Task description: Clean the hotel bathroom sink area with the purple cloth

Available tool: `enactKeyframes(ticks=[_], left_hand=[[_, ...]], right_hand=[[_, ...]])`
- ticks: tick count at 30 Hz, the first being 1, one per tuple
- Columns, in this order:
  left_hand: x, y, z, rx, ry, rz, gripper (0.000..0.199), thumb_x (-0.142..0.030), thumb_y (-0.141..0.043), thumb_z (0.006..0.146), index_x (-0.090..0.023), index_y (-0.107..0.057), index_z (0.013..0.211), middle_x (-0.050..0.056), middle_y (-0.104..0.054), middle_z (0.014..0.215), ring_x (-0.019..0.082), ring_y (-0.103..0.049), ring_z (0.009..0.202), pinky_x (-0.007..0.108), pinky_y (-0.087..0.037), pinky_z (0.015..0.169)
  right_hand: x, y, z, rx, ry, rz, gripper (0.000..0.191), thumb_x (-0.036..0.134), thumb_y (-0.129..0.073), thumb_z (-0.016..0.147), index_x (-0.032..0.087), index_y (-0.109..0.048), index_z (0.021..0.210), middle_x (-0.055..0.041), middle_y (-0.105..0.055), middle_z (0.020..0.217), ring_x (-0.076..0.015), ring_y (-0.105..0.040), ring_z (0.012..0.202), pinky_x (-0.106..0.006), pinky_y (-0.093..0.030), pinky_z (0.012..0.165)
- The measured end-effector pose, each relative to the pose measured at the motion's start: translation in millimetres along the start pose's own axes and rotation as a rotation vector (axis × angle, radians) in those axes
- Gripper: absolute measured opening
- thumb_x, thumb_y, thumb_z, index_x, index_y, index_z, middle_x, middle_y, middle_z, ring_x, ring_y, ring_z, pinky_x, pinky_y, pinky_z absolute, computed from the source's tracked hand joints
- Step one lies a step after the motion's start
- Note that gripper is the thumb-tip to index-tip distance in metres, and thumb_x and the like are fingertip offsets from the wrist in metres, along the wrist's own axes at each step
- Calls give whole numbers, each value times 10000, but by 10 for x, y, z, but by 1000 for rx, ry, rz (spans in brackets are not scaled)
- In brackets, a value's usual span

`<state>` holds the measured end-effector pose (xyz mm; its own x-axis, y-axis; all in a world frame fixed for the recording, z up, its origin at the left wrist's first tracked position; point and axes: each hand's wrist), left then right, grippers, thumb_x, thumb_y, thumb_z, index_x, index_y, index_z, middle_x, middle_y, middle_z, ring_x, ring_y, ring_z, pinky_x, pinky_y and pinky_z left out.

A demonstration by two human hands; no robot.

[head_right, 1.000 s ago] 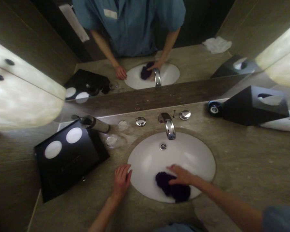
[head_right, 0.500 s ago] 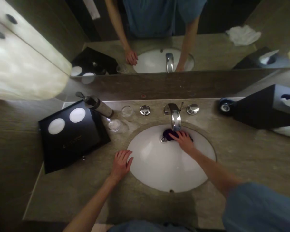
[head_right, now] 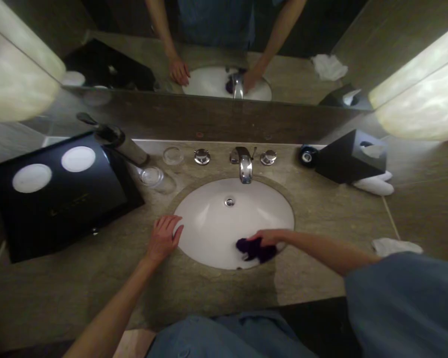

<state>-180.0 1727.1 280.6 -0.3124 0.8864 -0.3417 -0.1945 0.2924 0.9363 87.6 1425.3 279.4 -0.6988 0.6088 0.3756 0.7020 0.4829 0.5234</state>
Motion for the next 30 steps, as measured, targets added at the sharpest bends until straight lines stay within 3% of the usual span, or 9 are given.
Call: enactKeyframes(ticks=[3,6,9,13,16,19,24,27,30], left_hand=[[-6,4,7,8,-3,2,360,-348,-450,1010,-119,-668,1183,114,-714,1165,273,-588,1116,398,-388,977],[-28,20,13,19,7,-8,357,-357,-459,1004,-122,-671,1171,121,-715,1154,273,-590,1107,404,-394,972],[-46,29,12,19,7,1,341,-349,-466,1004,-130,-671,1167,114,-714,1156,267,-591,1102,403,-393,978],[-52,34,7,-3,-31,41,308,-321,-491,1000,-136,-656,1182,94,-709,1146,253,-588,1081,393,-393,964],[-55,45,8,-57,-81,78,268,-288,-527,983,-130,-647,1164,87,-704,1116,247,-581,1057,387,-394,947],[-57,52,8,-101,-114,100,234,-246,-564,961,-125,-635,1148,85,-696,1105,239,-575,1052,383,-393,960],[-35,52,-1,-130,-131,109,200,-216,-600,942,-140,-619,1126,65,-687,1062,224,-574,1023,366,-393,934],[-3,30,-11,-166,-162,116,192,-211,-597,944,-145,-610,1123,63,-688,1052,227,-578,1014,368,-389,924],[41,-19,-6,-223,-205,131,192,-244,-592,953,-152,-604,1121,59,-689,1037,234,-579,1005,379,-380,942]], right_hand=[[-576,810,21,-32,52,-445,411,41,-523,847,161,-729,1181,-110,-656,1243,-116,-592,1022,-293,-500,945],[-584,1159,422,-188,178,-503,580,30,-354,935,287,-565,1411,-23,-384,1591,-189,-384,1407,-464,-357,1192],[-422,730,579,-394,51,-437,678,16,-290,922,284,-441,1526,-90,-308,1620,-259,-352,1431,-528,-332,1202],[193,-397,438,-456,-208,3,627,23,-498,802,162,-576,1408,-215,-401,1475,-272,-481,1278,-476,-439,1125],[986,-717,688,-309,278,142,480,164,-658,788,290,-666,1251,-43,-537,1333,-134,-548,1159,-247,-484,1063],[1404,-300,1267,-438,575,7,376,192,-530,908,316,-674,1232,34,-514,1426,-105,-480,1287,-228,-403,1145],[517,427,1594,-767,64,99,446,184,-329,974,204,-683,1244,-117,-519,1415,-241,-444,1329,-476,-361,1175],[-78,252,1046,-973,-355,306,481,115,-426,816,110,-646,1244,-202,-549,1305,-271,-538,1179,-464,-465,1044],[-196,263,403,-1026,-410,503,463,149,-508,666,118,-671,1099,-103,-654,1004,-194,-608,897,-334,-541,843]])
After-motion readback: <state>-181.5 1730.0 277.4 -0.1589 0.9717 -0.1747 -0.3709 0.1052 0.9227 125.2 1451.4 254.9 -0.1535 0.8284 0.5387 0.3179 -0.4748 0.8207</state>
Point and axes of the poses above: each hand's wrist, its own z-axis towards the middle knuckle, its own y-axis out of the back of the hand, x = y × z
